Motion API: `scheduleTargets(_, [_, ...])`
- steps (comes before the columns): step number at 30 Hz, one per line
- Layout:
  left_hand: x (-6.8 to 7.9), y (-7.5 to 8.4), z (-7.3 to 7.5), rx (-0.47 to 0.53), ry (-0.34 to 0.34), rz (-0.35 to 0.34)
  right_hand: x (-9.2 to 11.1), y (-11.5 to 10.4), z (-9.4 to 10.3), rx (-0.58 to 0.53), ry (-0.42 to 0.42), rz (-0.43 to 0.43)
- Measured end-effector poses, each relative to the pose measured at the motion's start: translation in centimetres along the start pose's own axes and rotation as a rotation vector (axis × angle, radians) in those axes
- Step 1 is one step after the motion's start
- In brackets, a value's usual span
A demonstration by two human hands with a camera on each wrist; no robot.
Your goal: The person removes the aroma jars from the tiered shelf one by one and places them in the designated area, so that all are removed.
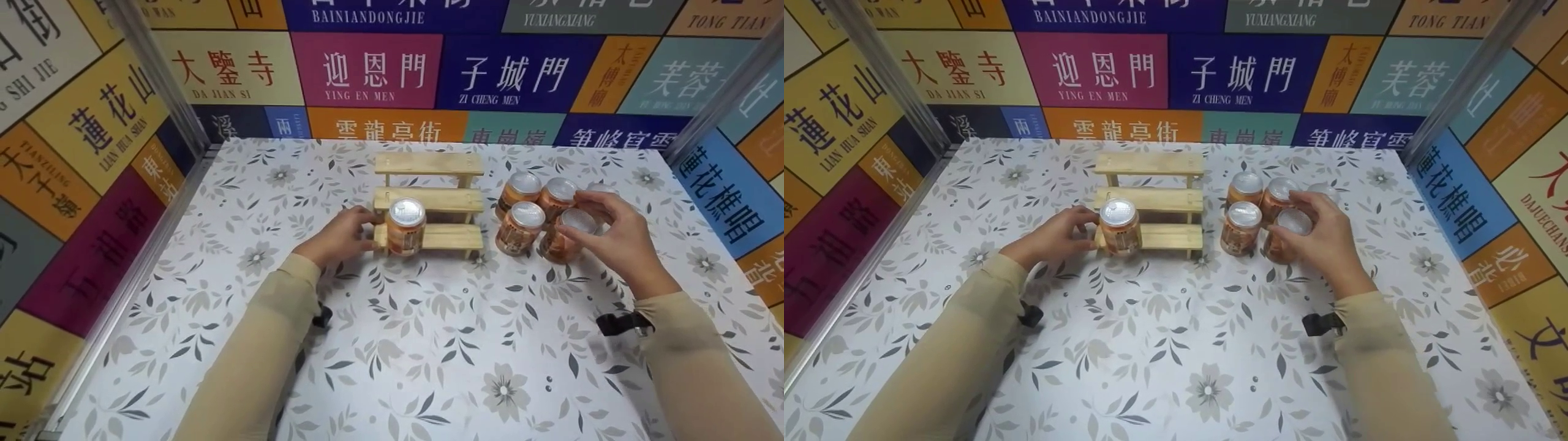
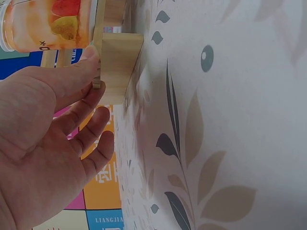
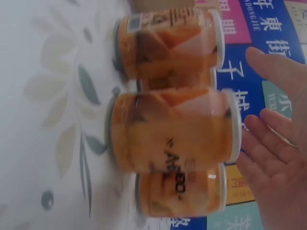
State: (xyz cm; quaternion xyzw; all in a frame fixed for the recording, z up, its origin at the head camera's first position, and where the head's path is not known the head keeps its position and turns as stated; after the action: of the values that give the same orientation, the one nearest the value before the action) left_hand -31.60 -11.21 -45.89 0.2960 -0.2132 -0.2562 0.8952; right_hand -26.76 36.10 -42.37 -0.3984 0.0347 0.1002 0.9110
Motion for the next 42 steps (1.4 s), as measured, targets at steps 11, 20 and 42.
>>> scheduleTargets(11, [-0.2,0.0,0.1,0.007,-0.008,0.009,-0.4,-3.5,-2.3,-0.037,-0.017,0.148])
scheduleTargets(20, [-0.2,-0.2,0.0,0.001,-0.002,0.001,-1.0,-5.9,-5.7,-0.035,-0.109,0.237])
scheduleTargets(42, [0.0,-0.2,0.1,-0.013,0.007,-0.041,-3.5,-11.2,-13.9,-0.141,-0.272,0.37])
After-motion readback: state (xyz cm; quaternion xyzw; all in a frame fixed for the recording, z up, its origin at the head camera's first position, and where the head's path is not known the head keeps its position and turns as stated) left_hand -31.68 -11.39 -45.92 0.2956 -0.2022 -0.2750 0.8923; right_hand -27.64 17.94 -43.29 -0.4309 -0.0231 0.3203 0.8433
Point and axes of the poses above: each hand's wrist, its own x-axis away from the middle knuckle, its own z-axis out of the back of the hand, y = z × x, the point moved 1 cm from there along -x, towards the middle knuckle, and after that the axes turned 13 degrees about -y, right-handed, at the moved point
